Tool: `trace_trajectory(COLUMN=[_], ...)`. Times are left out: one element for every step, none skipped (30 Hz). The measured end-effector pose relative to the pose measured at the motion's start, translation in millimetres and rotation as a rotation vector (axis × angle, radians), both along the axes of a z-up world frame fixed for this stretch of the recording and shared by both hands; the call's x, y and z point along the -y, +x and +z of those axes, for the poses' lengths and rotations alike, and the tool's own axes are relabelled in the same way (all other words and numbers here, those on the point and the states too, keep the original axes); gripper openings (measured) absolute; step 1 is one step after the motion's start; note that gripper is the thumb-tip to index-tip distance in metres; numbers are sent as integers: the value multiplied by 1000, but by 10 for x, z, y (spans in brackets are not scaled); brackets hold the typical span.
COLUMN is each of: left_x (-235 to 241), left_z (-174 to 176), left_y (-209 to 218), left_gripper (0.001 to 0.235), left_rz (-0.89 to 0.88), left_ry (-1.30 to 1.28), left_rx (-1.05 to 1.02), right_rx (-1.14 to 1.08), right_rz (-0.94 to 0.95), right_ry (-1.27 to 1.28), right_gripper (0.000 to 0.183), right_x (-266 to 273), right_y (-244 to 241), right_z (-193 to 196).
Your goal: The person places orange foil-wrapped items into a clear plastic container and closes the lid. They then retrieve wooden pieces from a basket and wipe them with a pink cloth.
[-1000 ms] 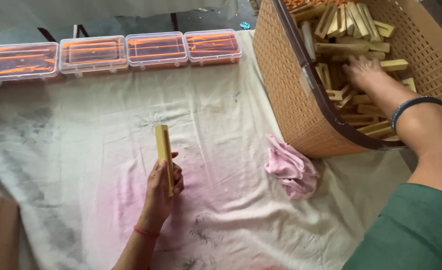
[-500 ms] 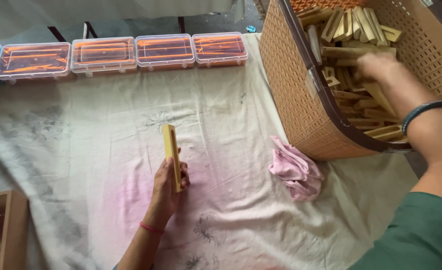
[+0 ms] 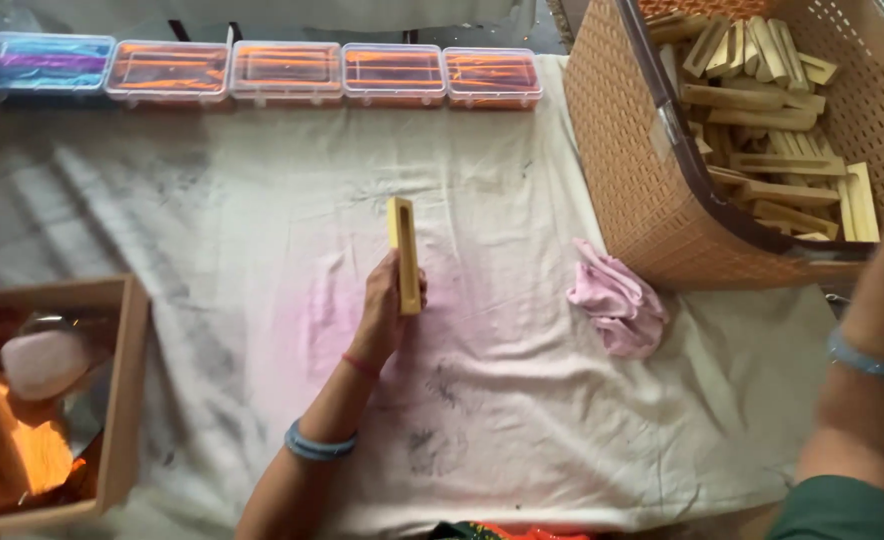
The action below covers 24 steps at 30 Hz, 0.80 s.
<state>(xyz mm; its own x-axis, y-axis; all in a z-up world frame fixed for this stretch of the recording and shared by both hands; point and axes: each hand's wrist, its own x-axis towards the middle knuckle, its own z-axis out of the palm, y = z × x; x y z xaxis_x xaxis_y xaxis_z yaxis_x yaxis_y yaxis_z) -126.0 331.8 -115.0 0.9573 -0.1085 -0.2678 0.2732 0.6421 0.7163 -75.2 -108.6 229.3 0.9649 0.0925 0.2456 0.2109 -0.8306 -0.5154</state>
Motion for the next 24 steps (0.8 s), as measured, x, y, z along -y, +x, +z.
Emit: trace_trajectory(left_x=[-14, -21, -50, -79, -99, -173, -255, -336, -426, -512, -594, -676, -735, -797, -831, -870, -904, -932, -946, -958, -955, -944, -942, -930], left_z=[69, 139, 115, 92, 63, 86, 98, 108, 166, 227, 298, 336, 360, 379, 343, 304, 264, 271, 272, 272, 192, 114, 47, 56], left_y=[-28, -56, -61, -61, -67, -120, -177, -227, -326, -422, -488, -523, -565, -598, -615, -625, -628, -633, -641, -649, -640, -633, -615, -623], left_gripper=[38, 38, 38, 39, 40, 40, 42, 43, 43, 40, 38, 38, 38, 38, 38, 37, 35, 35, 36, 36, 36, 37, 38, 38], left_rz=[13, 25, 33, 83, 133, 140, 184, 228, 241, 265, 287, 297, 275, 254, 257, 258, 257, 259, 254, 249, 253, 237, 220, 224], left_ry=[37, 74, 76, 73, 68, 67, 87, 107, 110, 135, 159, 162, 156, 151, 147, 115, 81, 76, 40, 4, -2, -14, -21, -24], left_rx=[56, 111, 116, 113, 108, 110, 106, 102, 101, 104, 112, 116, 113, 110, 109, 91, 73, 72, 24, -24, -29, 12, 57, 56], right_rx=[5, 10, 15, 19, 20, 20, -181, -382, -385, -468, -547, -547, -438, -330, -332, -63, 205, 204, 93, -18, -21, -8, 11, 11], right_rz=[42, 84, 127, 171, 213, 220, 219, 217, 231, 280, 328, 341, 320, 299, 302, 281, 251, 253, 194, 132, 138, 104, 70, 74], right_ry=[112, 223, 336, 448, 558, 557, 556, 549, 549, 639, 727, 727, 615, 504, 500, 153, -195, -200, -337, -473, -480, -572, -659, -662], right_gripper=[22, 20, 18, 16, 15, 15, 16, 21, 21, 26, 30, 30, 37, 44, 44, 43, 42, 42, 49, 55, 55, 61, 67, 67], right_x=[-337, -714, -702, -895, -1383, -1507, -1644, -1783, -1898, -2013, -2123, -2190, -2226, -2266, -2157, -2053, -1943, -1722, -1488, -1250, -1040, -818, -602, -632], right_y=[-241, -502, -494, -550, -465, -325, -169, -9, 18, 47, 93, 92, 67, 49, -49, -139, -228, -338, -447, -555, -700, -845, -980, -1029], right_z=[-331, -582, -749, -976, -1144, -1529, -1926, -2325, -2449, -2570, -2677, -2670, -2672, -2679, -2657, -2637, -2614, -2660, -2698, -2733, -2866, -2992, -3123, -3061])
